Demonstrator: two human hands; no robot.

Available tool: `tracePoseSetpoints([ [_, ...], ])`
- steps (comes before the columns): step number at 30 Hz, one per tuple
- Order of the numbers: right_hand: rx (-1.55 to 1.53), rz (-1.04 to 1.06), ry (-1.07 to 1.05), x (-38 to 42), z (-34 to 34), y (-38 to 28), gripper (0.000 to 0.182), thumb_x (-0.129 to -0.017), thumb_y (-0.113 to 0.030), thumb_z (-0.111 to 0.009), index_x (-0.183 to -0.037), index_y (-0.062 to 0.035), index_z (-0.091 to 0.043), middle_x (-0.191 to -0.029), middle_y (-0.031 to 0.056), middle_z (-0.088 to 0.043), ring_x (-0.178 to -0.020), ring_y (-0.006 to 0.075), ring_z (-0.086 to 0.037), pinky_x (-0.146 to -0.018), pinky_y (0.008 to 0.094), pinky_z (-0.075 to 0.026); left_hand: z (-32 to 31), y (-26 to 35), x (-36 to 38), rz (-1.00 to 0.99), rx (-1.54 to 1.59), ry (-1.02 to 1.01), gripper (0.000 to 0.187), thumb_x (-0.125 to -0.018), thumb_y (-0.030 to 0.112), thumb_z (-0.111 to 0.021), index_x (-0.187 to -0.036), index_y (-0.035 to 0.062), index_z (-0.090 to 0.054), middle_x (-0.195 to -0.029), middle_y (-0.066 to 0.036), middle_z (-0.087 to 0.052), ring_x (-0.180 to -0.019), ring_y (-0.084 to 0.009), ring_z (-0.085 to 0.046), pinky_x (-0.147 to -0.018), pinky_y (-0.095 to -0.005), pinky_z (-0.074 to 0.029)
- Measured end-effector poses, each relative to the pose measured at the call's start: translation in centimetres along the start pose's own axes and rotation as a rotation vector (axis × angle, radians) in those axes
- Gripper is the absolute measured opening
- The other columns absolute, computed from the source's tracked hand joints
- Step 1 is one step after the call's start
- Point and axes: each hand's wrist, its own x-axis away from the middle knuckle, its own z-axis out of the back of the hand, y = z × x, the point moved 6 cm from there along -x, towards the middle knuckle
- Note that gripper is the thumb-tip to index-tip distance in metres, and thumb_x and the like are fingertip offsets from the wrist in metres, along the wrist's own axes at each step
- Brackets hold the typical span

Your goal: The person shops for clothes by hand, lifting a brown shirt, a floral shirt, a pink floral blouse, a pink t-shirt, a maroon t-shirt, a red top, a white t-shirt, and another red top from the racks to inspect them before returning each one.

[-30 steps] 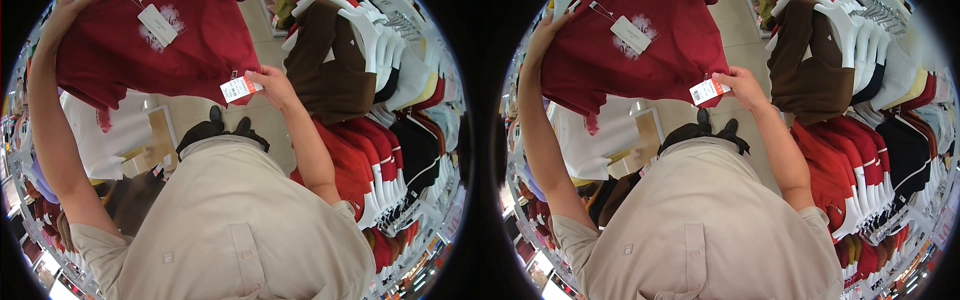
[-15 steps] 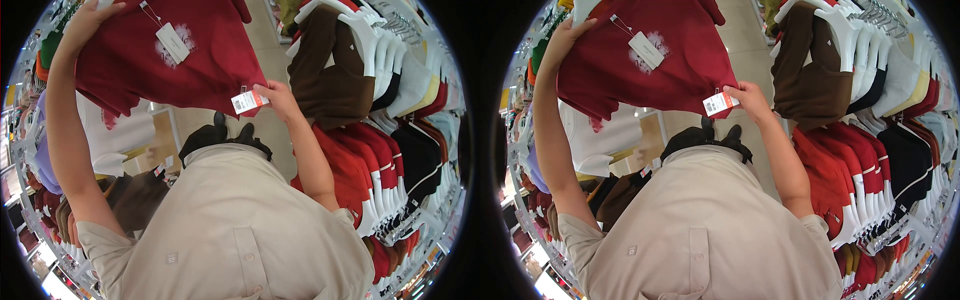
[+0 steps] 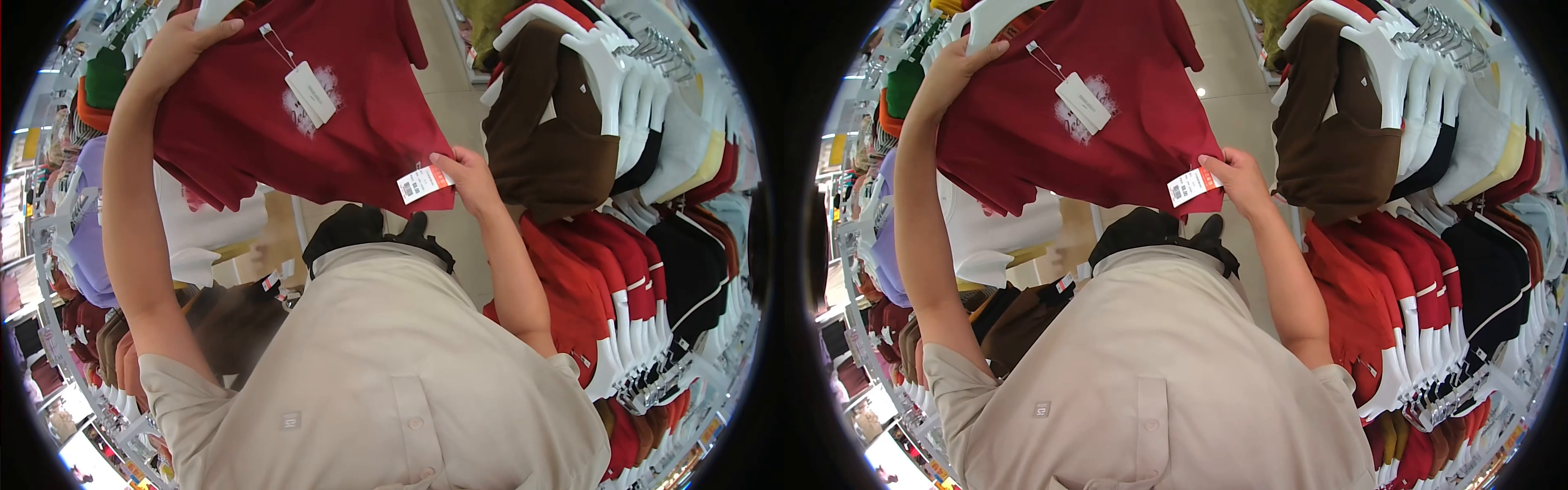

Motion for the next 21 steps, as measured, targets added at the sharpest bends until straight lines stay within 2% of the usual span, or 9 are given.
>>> tracePoseSetpoints([
  [1,0.052,-0.029,-0.011,0.1,0.0,0.1,0.030,-0.091,-0.024,-0.070,-0.102,0.0027,-0.065,-0.092,0.0103,-0.068,-0.079,0.0162,-0.066,-0.072,0.0306,-0.053,-0.6,0.2,0.5,-0.008,-0.001,-0.005,0.045,-0.090,0.036,-0.070,-0.116,0.0004,-0.065,-0.099,-0.004,-0.069,-0.087,-0.0097,-0.064,-0.081,-0.0255,-0.050],
  [4,0.901,0.250,0.301,1.6,0.5,-1.8,0.049,-0.090,-0.028,-0.071,-0.122,0.0066,-0.057,-0.118,0.0224,-0.061,-0.103,0.0308,-0.063,-0.091,0.0410,-0.050,-4.1,-0.7,3.0,-0.067,-0.080,-0.061,0.042,-0.089,0.031,-0.072,-0.117,0.0005,-0.066,-0.101,-0.001,-0.068,-0.094,-0.0084,-0.058,-0.090,-0.0267,-0.045],
  [5,0.937,0.477,0.422,2.6,0.3,-2.9,0.065,-0.088,-0.027,-0.071,-0.138,0.0045,-0.045,-0.140,0.0263,-0.044,-0.126,0.0392,-0.047,-0.108,0.0483,-0.038,-6.0,-0.8,4.3,-0.045,-0.049,-0.120,0.042,-0.088,0.027,-0.073,-0.119,0.0007,-0.065,-0.103,-0.001,-0.068,-0.094,-0.0087,-0.058,-0.090,-0.0270,-0.045],
  [9,0.891,0.819,0.540,5.6,-1.9,-8.7,0.070,-0.084,-0.020,-0.073,-0.144,-0.0036,-0.041,-0.147,0.0192,-0.039,-0.133,0.0375,-0.040,-0.113,0.0495,-0.031,-11.9,-0.8,9.2,-0.010,0.047,-0.224,0.039,-0.086,0.013,-0.073,-0.121,0.0009,-0.063,-0.108,-0.006,-0.070,-0.099,-0.0131,-0.059,-0.094,-0.0298,-0.045],
  [11,0.958,0.839,0.455,4.5,-2.9,-9.0,0.070,-0.084,-0.019,-0.073,-0.145,-0.0050,-0.040,-0.146,0.0178,-0.041,-0.132,0.0368,-0.041,-0.113,0.0496,-0.030,-13.9,-1.8,10.2,0.099,-0.063,-0.290,0.039,-0.084,0.016,-0.075,-0.119,0.0035,-0.064,-0.103,-0.014,-0.070,-0.094,-0.0216,-0.063,-0.090,-0.0332,-0.047],
  [12,0.994,0.848,0.412,3.9,-3.4,-9.0,0.071,-0.084,-0.019,-0.073,-0.145,-0.0057,-0.040,-0.146,0.0171,-0.042,-0.131,0.0365,-0.042,-0.113,0.0497,-0.030,-14.4,-1.5,10.5,0.089,-0.093,-0.309,0.031,-0.083,0.019,-0.076,-0.106,0.0019,-0.065,-0.089,-0.016,-0.068,-0.082,-0.0280,-0.062,-0.081,-0.0357,-0.048],
  [13,0.977,0.885,0.360,3.1,-4.0,-8.9,0.061,-0.082,-0.015,-0.072,-0.138,-0.0064,-0.048,-0.132,0.0171,-0.053,-0.122,0.0375,-0.049,-0.107,0.0484,-0.037,-14.8,-1.4,10.7,0.068,-0.079,-0.316,0.029,-0.082,0.021,-0.076,-0.100,0.0018,-0.064,-0.083,-0.016,-0.066,-0.077,-0.0302,-0.060,-0.076,-0.0371,-0.048],
  [16,0.917,0.803,0.188,1.4,-5.5,-8.2,0.044,-0.079,-0.012,-0.073,-0.119,-0.0052,-0.057,-0.111,0.0157,-0.061,-0.106,0.0354,-0.057,-0.091,0.0454,-0.046,-14.9,-1.6,11.0,0.076,-0.060,-0.332,0.028,-0.082,0.024,-0.076,-0.090,0.0024,-0.060,-0.073,-0.016,-0.062,-0.068,-0.0318,-0.058,-0.066,-0.0393,-0.047],
  [21,0.971,0.858,0.249,1.5,-8.0,-9.0,0.024,-0.074,-0.012,-0.076,-0.089,-0.0047,-0.059,-0.083,0.0105,-0.062,-0.077,0.0313,-0.062,-0.065,0.0407,-0.049,-13.4,-2.1,11.4,-0.027,-0.075,-0.382,0.030,-0.083,0.028,-0.073,-0.099,0.0059,-0.062,-0.083,-0.017,-0.066,-0.081,-0.0378,-0.064,-0.072,-0.0462,-0.049],
])
